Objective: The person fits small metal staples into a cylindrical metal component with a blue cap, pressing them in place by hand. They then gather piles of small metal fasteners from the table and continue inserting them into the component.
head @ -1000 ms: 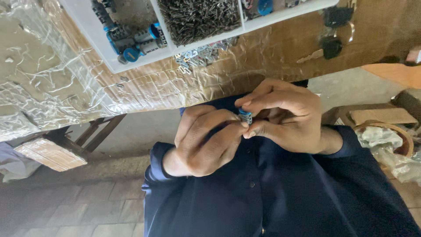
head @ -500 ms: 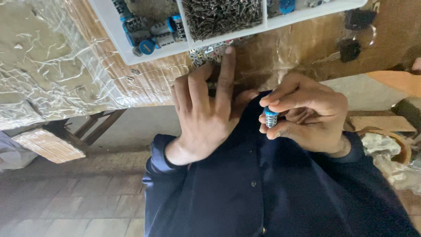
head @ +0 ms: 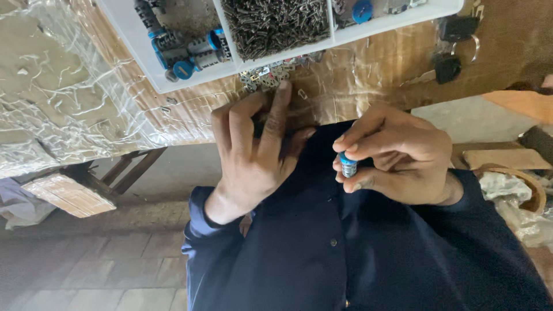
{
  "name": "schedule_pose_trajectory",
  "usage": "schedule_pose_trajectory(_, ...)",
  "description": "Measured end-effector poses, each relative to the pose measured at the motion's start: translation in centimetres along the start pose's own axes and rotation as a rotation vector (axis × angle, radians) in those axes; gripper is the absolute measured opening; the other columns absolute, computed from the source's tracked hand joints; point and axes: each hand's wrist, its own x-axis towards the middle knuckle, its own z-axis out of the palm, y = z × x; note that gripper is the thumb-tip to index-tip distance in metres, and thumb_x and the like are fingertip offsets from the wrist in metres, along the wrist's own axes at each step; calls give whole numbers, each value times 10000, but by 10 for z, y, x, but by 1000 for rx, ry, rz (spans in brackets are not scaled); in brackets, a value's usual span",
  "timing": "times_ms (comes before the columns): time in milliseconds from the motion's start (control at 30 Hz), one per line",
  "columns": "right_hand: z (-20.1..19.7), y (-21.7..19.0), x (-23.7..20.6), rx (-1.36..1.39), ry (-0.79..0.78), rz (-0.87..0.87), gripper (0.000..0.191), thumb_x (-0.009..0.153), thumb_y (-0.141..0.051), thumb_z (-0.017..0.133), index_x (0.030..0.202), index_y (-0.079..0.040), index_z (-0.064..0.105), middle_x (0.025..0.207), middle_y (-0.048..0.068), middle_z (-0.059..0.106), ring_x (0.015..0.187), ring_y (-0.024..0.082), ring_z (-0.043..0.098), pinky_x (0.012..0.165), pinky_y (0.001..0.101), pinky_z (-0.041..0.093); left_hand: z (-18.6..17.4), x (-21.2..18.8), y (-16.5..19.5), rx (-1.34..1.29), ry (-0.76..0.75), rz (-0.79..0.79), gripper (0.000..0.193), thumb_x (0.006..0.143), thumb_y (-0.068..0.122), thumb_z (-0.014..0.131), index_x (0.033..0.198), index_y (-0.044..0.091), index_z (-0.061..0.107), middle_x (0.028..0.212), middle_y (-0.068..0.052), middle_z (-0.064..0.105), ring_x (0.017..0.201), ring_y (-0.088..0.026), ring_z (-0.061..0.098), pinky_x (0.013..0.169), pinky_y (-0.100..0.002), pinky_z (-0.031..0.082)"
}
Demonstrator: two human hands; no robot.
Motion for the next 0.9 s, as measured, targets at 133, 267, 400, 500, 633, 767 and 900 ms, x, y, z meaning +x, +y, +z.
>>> schedule_pose_trajectory(133,3,5,2,9,16,-16,331,926,88,750,1237,61,638,1282,210,607,1025,218,750,852,305,715,-7,-3,-4,-33,-2,72,574,959,254,885,1424,3,662,1304,-147,527,1167,-337,523,1030,-472,478)
schedule_pose_trajectory(267,6,9,3,-11,16,-12,323,941,72,742,1243,52,627,1290,212,608,1029,213,756,848,290,719,3,1,-17,26,119,223,366,900,177,888,1228,106,743,1274,-105,584,1163,-323,553,979,-434,504)
schedule_pose_trajectory(400,7,11,5,-56,0,-46,332,933,60,745,1239,55,618,1276,224,606,1029,226,757,849,295,718,2,-3,-30,-234,235,329,249,884,119,902,1078,68,756,1164,-77,683,1080,-276,652,905,-391,585)
schedule_pose_trajectory(500,8,13,6,-36,22,-38,337,950,50,742,1259,53,607,1293,227,599,1038,224,753,859,289,717,-9,-18,-21,-432,284,43,128,890,-29,772,974,5,682,1020,-104,683,953,-265,673,820,-395,582)
schedule_pose_trajectory(633,10,17,9,-45,15,-28,340,961,39,752,1267,52,604,1323,223,591,1036,197,746,872,268,697,-9,-23,-2,-714,165,88,177,822,-58,742,974,30,722,931,-121,636,875,-234,653,765,-375,532)
schedule_pose_trajectory(767,10,17,7,-209,50,-28,305,907,2,797,1172,41,649,1270,207,624,972,157,782,752,192,688,1,-1,12,-619,210,233,234,827,-63,818,997,-22,663,980,-123,664,848,-268,674,756,-383,568)
schedule_pose_trajectory(900,7,19,2,-187,87,-42,373,840,-87,871,1159,19,709,1205,148,650,916,110,706,737,153,632,-12,17,15,-481,166,357,317,759,16,870,1038,19,718,999,-97,614,815,-257,604,726,-346,527)
